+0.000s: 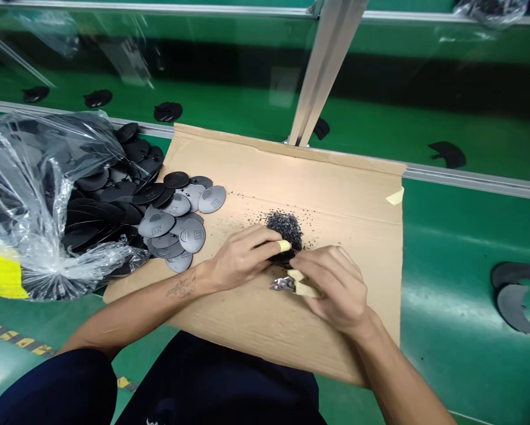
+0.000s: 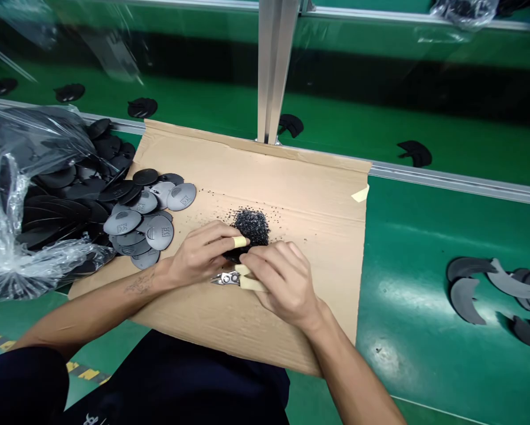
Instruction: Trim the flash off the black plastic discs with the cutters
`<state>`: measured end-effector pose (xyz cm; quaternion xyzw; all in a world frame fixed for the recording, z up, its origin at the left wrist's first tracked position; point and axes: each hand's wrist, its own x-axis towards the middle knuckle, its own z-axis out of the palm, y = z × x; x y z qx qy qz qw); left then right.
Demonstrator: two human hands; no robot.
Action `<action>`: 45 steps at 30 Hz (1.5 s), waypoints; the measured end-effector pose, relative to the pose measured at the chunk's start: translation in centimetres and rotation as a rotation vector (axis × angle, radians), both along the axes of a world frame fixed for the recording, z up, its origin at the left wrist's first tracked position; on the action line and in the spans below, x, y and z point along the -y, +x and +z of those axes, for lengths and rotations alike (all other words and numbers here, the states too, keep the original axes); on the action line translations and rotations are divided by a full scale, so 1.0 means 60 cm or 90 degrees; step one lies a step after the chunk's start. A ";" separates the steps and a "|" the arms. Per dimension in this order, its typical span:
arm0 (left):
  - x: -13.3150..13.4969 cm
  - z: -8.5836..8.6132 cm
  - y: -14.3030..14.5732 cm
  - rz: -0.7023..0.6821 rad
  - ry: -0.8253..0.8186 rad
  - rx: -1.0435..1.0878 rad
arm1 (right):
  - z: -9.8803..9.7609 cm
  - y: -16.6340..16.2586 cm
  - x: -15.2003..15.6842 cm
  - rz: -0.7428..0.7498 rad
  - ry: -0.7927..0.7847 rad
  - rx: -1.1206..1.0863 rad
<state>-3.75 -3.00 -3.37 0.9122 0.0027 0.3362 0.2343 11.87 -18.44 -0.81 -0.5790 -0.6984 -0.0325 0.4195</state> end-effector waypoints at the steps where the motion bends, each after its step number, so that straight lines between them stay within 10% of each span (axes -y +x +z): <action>1: 0.000 0.001 0.000 -0.002 -0.012 -0.008 | 0.001 0.002 0.000 0.008 -0.005 -0.052; 9: -0.009 0.015 -0.001 -0.040 -0.189 0.029 | -0.002 0.039 -0.004 -0.114 -0.075 -0.138; 45: 0.004 0.007 -0.003 -0.104 -0.274 0.071 | 0.008 0.040 0.002 -0.125 -0.045 0.176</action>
